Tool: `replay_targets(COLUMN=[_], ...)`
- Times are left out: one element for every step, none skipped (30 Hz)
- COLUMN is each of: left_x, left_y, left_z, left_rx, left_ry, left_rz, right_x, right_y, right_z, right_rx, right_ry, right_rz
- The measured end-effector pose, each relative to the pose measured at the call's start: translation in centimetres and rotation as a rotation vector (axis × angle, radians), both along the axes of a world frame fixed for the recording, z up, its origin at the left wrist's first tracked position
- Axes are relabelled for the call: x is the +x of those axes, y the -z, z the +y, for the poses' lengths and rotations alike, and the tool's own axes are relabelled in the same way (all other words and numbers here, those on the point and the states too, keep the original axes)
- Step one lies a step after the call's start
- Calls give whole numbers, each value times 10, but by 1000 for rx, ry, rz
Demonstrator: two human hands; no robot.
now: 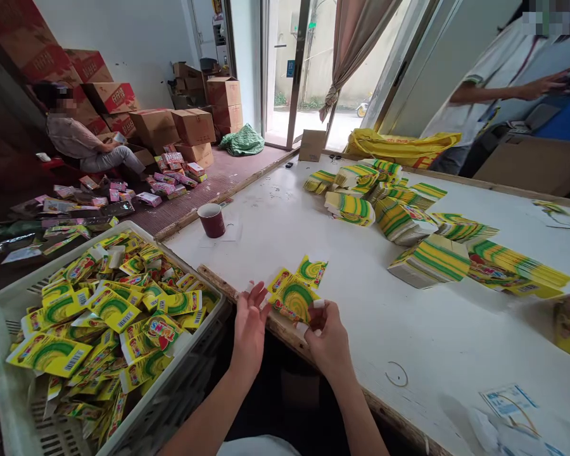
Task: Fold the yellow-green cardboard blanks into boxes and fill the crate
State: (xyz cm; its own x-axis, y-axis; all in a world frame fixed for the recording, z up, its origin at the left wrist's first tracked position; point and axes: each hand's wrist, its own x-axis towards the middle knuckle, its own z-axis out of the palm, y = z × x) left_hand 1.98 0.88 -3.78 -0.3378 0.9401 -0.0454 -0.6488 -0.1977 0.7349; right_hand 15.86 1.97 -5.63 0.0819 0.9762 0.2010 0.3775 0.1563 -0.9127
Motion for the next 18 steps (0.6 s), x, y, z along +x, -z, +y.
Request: replay_targets(left_x=[4,9,13,17,21,24,26,29,30,31,32,32,32,31,30,29,27,25], left_y=[-4,-8,-12,-17,-21,-25,-28,-31,-32,-32,-30,-28,-25,-21,-17,-13,-9,-5], left_z=[-1,-2,-2,-2,-1,0,2,4,6,8,9,10,9,8,6,4,3,2], left_rx=[24,32,29,24,24,34,50,62,60,46,25,4,-7,-1,18,41,54,52], left_ry=[65,142,215,273,304,305,277,231,181,142,116,107,122,147,178,198,205,197], left_rz=[-11,-30,-56,-86,-116,-145,-173,-198,-214,-216,-208,-192,-170,-144,-110,-65,-9,53], right_x=[-2,-4,-7,-10,-13,-15,-18,-20,-22,-23,-24,-24,-22,-20,-18,-15,-12,-9], right_y=[-5,-9,-14,-17,-20,-22,-22,-22,-20,-19,-17,-15,-13,-12,-11,-10,-10,-9], right_z=[-6,-12,-18,-24,-30,-34,-38,-40,-41,-42,-41,-39,-37,-34,-31,-29,-27,-25], right_rx=[-17,-38,-61,-80,-92,-93,-89,-85,-83,-84,-86,-85,-80,-66,-44,-19,2,16], right_ry=[-57,-122,-185,-238,-279,-305,-321,-338,-350,-357,-358,-349,-334,-310,-278,-243,-208,-183], right_rz=[63,140,229,319,395,445,478,496,504,508,512,515,517,518,519,522,526,521])
